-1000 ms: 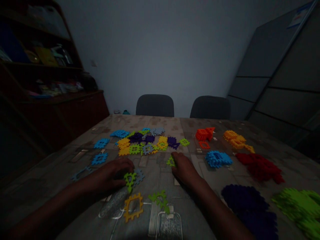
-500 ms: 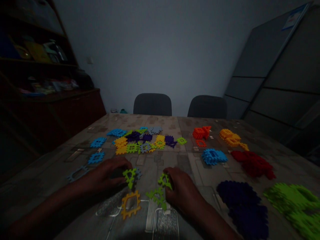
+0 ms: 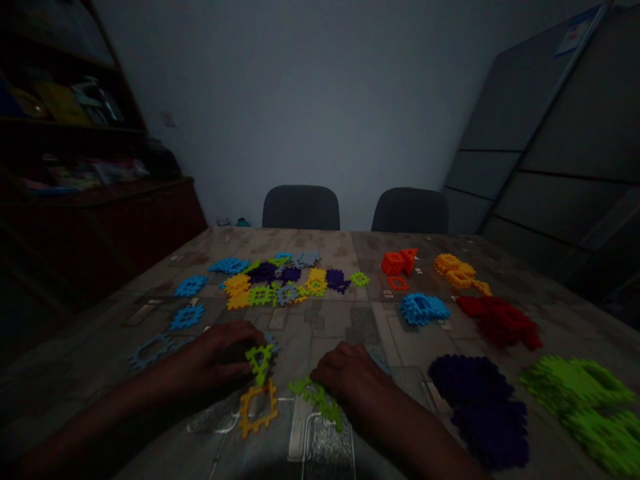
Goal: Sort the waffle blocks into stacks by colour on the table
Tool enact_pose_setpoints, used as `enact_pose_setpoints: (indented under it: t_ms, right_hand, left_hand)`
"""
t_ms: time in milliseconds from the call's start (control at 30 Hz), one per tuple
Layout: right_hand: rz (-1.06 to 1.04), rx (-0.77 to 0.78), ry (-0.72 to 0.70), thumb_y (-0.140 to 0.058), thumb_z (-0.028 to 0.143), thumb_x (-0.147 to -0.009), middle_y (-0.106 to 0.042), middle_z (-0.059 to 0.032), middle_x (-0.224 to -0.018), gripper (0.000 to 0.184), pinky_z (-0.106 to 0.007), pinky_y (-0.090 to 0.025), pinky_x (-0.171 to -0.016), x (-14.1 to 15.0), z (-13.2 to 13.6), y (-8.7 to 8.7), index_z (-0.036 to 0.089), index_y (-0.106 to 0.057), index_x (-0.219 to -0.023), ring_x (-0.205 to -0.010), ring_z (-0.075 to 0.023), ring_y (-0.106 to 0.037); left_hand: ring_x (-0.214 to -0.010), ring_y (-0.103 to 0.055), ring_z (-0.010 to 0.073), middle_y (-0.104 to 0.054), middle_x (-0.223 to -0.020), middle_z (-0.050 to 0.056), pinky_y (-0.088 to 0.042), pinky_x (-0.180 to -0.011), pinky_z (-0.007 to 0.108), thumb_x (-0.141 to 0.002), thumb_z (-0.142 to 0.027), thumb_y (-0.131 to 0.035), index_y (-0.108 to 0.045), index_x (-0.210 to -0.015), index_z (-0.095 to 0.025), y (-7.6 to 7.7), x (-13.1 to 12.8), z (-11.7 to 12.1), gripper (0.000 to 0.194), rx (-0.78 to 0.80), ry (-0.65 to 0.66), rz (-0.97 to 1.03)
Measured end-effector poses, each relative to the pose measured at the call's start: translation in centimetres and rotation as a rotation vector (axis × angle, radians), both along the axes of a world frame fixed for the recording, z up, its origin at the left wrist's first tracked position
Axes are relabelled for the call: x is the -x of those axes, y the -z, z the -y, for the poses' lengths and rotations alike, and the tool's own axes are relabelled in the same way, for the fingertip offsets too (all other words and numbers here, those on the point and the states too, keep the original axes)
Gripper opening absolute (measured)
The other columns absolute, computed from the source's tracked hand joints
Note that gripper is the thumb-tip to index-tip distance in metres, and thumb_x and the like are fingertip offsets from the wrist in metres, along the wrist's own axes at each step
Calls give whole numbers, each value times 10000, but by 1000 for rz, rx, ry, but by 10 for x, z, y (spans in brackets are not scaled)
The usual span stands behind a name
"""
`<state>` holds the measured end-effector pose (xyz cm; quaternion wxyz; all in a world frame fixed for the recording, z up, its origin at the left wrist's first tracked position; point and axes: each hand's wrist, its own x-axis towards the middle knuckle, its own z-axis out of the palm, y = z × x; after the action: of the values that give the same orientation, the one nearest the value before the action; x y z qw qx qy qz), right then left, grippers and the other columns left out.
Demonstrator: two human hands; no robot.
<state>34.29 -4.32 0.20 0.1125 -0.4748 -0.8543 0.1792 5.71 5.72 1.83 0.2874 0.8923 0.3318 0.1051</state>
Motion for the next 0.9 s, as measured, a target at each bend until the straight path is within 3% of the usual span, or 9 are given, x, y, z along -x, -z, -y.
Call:
enact_pose_setpoints:
  t_ms: [167, 367, 567, 667, 900]
  right_hand:
    - [45, -21, 23, -499, 23, -913, -671, -30, -1003, 338, -362, -355, -863, -1, 6, -2, 261, -652, -1097, -979, -210, -544]
    - [-62, -11, 74, -516, -21, -762, -635, -55, -1037, 434, -359, -373, -917, -9, 19, -7, 220, -632, -1104, -1015, -215, -530]
    - [-334, 274, 300, -519, 39, -716, -596, 12, -762, 292, -244, -381, -620, 1, 25, -6, 209, -653, -912, -700, -142, -516]
    - [-487, 350, 384, -525, 80, -735, -597, 14, -758, 325, -221, -363, -572, 9, 16, -3, 208, -663, -1001, -679, -132, -511]
    - [-554, 232, 369, -518, 111, -756, -561, 19, -683, 277, -227, -321, -537, 24, -34, 6, 151, -665, -987, -604, -121, -474]
  left_hand:
    - [-978, -602, 236, -650, -1054, 41, -452, -866, 363, -859, -272, -617, -621, -1045, -238, 1, 1, -2, 189, -5, -7, -7]
    - [-981, -600, 233, -647, -1049, 44, -448, -868, 369, -864, -279, -609, -617, -1047, -235, 3, 1, -3, 188, -19, 4, 1]
    - [-999, -593, 232, -645, -1073, 48, -442, -883, 369, -874, -299, -621, -616, -1067, -250, 5, 5, -5, 200, -16, -2, 26]
    - [-1027, -586, 235, -645, -1097, 52, -433, -899, 371, -872, -298, -629, -615, -1081, -253, 8, 8, -8, 215, -34, -16, 40]
    - [-1007, -592, 234, -654, -1066, 54, -431, -899, 378, -861, -300, -634, -620, -1053, -246, 3, 9, -10, 200, -52, -39, 31]
